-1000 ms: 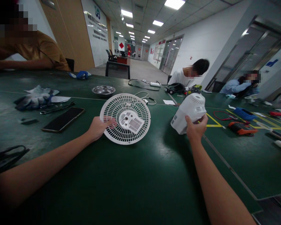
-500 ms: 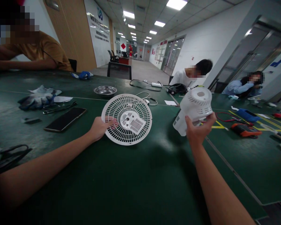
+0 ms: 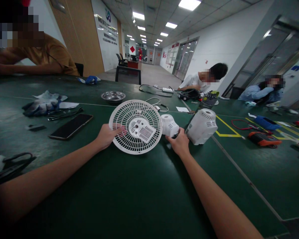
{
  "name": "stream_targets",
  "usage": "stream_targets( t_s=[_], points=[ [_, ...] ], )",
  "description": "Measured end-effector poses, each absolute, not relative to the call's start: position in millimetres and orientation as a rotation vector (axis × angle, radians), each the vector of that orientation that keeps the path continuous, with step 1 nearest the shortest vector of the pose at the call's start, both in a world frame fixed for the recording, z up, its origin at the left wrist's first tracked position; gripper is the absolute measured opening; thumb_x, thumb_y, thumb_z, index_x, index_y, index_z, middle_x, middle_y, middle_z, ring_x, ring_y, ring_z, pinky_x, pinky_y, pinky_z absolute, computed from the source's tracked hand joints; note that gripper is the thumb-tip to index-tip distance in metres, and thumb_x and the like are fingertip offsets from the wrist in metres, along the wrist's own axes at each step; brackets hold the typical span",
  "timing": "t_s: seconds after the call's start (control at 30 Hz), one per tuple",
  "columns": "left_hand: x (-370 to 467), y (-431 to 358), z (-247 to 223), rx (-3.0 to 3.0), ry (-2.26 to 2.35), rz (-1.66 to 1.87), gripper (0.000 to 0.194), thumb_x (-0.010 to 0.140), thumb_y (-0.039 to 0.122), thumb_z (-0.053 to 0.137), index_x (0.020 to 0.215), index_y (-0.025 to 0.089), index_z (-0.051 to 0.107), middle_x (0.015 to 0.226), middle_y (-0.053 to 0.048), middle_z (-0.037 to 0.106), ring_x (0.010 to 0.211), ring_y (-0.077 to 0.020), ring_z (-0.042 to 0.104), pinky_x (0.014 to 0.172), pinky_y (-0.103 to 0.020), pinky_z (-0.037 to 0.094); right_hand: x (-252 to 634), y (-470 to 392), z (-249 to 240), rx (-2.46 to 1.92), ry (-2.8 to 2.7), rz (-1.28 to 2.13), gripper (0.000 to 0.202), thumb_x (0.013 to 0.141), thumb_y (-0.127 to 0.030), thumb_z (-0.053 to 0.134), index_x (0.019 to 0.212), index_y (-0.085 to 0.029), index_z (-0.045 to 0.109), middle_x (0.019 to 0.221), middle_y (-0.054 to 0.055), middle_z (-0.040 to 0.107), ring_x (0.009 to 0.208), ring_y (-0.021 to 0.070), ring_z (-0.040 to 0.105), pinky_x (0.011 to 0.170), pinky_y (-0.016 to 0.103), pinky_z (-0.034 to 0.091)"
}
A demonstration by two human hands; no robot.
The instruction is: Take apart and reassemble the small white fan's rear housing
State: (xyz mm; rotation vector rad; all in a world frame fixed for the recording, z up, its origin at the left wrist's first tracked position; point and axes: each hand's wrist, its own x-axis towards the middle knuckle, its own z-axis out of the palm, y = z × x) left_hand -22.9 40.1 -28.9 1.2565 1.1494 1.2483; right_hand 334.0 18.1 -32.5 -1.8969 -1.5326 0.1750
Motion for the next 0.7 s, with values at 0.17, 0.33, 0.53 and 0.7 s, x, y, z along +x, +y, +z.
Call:
stream_targets(
  t_s=[0.17,0.33,0.53,0.7],
  points=[
    [-23.8,40.2,-29.0,1.277,1.167,1.213,0.016,0.085,0.023,0.077,0.099,0.015,0.076,0.090,-0.008,0.081,0.085,-0.0250,0.079,0.079,-0.040,0.065,331.4,18.3,-38.7,-2.126,-1.607,0.063,0.074,0.073,-0.062,0.075,0.130,-0.019,0.054,0.135,0.020,0.063,0.130,0.0429,0.054,0.106,0.060,0.042],
    [-23.2,39.3,-30.3,1.294,1.139,1.258,0.015,0.085,0.024,0.078,0.095,0.013,0.076,0.086,-0.008,0.081,0.080,-0.0242,0.079,0.079,-0.041,0.065,326.7,4.8,-27.1,-1.961,-1.628,0.004,0.080,0.073,-0.057,0.077,0.139,-0.017,0.055,0.145,0.023,0.054,0.137,0.0461,0.046,0.110,0.064,0.038],
    [-20.4,34.8,-27.0,1.345,1.132,1.299,0.016,0.085,0.028,0.078,0.094,0.015,0.077,0.088,-0.008,0.081,0.083,-0.0249,0.079,0.083,-0.042,0.065,289.7,-21.3,-2.9,-1.337,-1.411,0.649,0.041,0.089,-0.058,0.061,0.106,-0.022,0.071,0.104,0.009,0.074,0.099,0.0298,0.068,0.095,0.050,0.054],
    [-18.6,19.1,-16.5,1.624,1.157,1.379,0.021,0.089,0.037,0.075,0.094,0.016,0.078,0.091,-0.008,0.081,0.090,-0.0271,0.078,0.086,-0.041,0.063,256.8,-36.6,-3.5,-1.040,-1.132,1.578,0.048,0.092,-0.068,0.050,0.116,-0.030,0.068,0.106,0.005,0.079,0.100,0.0295,0.073,0.086,0.049,0.060]
  ],
)
